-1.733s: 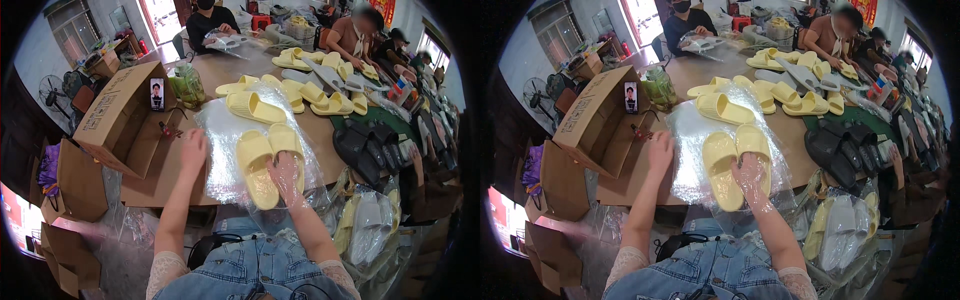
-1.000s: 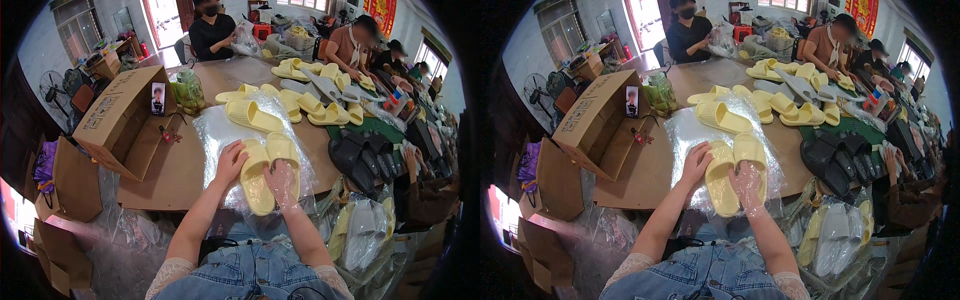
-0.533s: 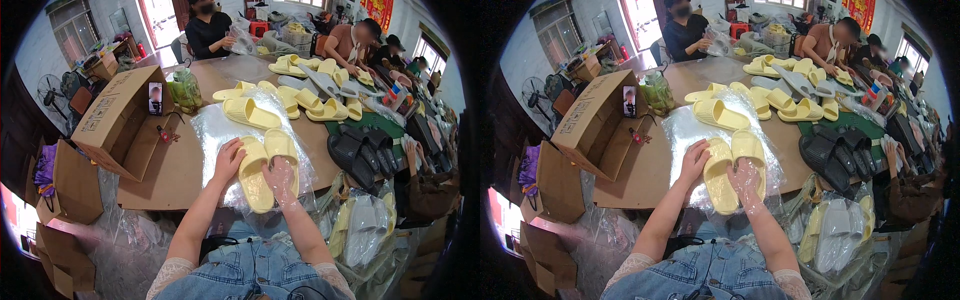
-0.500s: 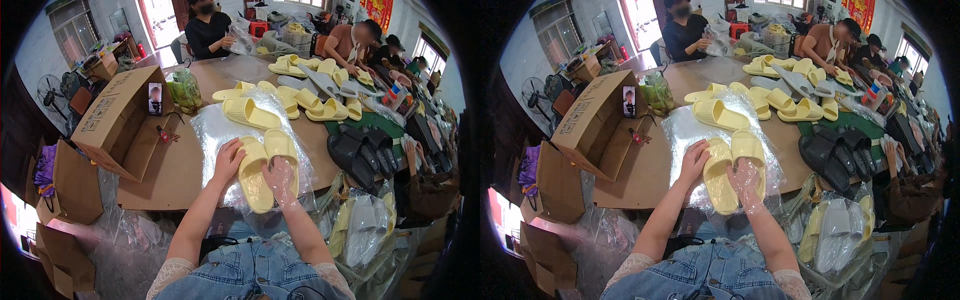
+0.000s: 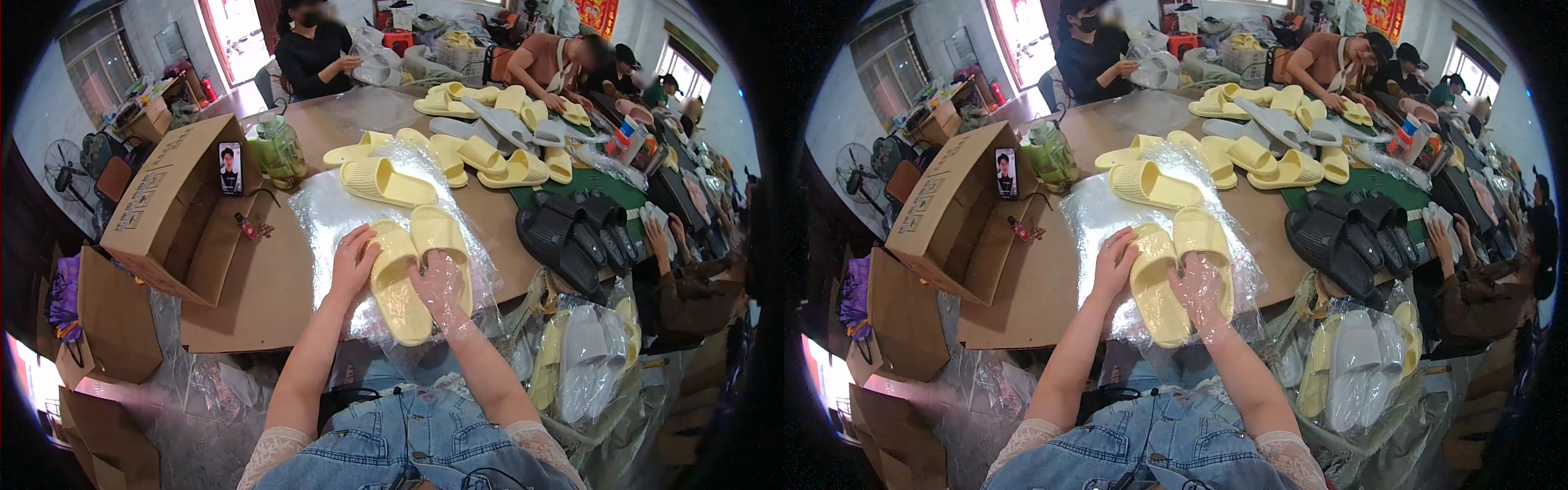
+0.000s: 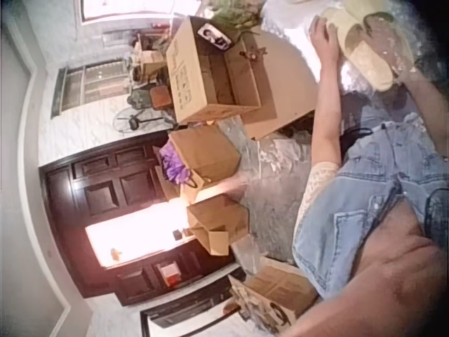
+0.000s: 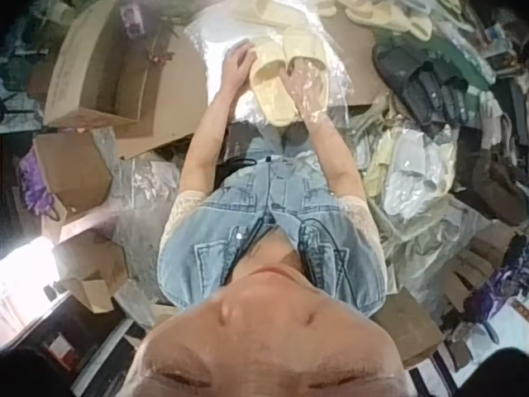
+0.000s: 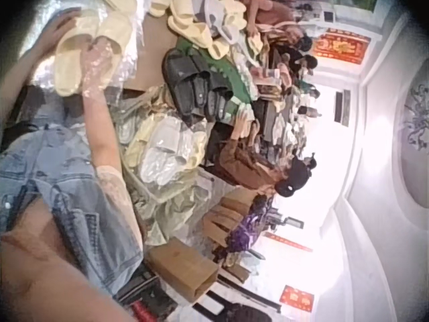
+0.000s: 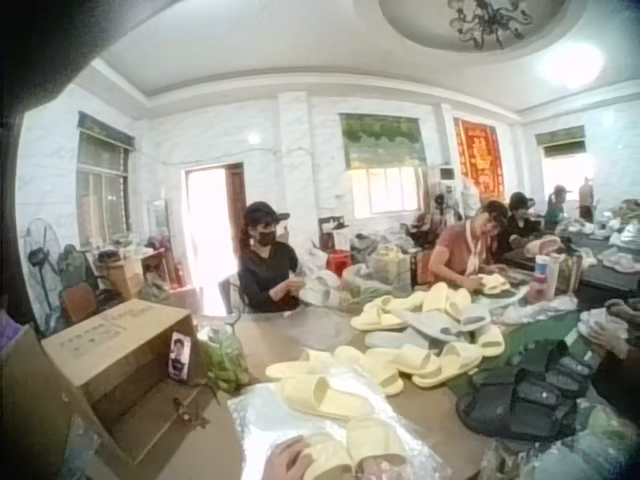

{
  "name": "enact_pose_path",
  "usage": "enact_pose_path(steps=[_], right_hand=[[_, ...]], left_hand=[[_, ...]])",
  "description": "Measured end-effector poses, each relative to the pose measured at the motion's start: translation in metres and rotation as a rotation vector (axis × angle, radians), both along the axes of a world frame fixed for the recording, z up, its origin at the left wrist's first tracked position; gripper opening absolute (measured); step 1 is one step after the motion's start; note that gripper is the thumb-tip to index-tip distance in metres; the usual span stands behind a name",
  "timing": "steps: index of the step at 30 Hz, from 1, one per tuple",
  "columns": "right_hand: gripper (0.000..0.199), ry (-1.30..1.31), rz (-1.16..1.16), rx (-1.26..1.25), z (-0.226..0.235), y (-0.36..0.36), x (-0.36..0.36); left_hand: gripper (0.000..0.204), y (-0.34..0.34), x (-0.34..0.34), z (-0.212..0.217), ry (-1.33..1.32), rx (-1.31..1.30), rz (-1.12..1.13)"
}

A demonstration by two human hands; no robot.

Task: The person wraps pairs of yellow, black, and white plastic slippers in clear plastic bags. They pick up a pair, place it on a sheet of plastic, fold the plastic around the slippers, and set the wrapped pair aside. The process is repeated for multiple pairs throughout the clip.

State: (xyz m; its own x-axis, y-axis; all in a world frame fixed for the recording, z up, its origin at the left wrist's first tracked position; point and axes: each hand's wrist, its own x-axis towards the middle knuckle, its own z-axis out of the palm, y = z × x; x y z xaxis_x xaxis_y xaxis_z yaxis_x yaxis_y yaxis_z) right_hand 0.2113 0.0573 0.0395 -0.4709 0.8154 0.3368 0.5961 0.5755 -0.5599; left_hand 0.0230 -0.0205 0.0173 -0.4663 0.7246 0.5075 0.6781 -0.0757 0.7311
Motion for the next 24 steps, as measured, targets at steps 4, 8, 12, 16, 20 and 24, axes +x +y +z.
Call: enact_pose_path(steps=[4,8,12,16,20,24], right_hand=[[0.033,0.027,0.022,-0.027,-0.0010,0.0010,0.0016],[0.033,0.036,0.007,-0.037,0.0019,-0.0003,0.0019],[0.034,0.038,0.011,-0.044,0.0033,-0.0008,0.0017],[0.033,0.029,0.018,-0.037,-0.0004,0.0009,0.0017],[0.033,0.028,0.004,-0.030,0.0008,-0.0003,0.0017],[0.033,0.034,0.018,-0.006,-0.0003,-0.0005,0.0022]], left_hand=[[0.032,0.0005,0.0004,0.0003,-0.001,-0.001,-0.004],[0.032,0.0010,0.0009,0.0006,-0.009,0.001,-0.011],[0.033,0.0007,0.0014,0.0007,-0.033,0.001,-0.007],[0.033,0.0001,0.0025,0.0017,-0.036,-0.005,-0.008],[0.033,0.0004,0.0020,0.0018,-0.034,-0.008,-0.012],[0.033,-0.0009,0.0039,0.0038,-0.039,0.003,-0.008]])
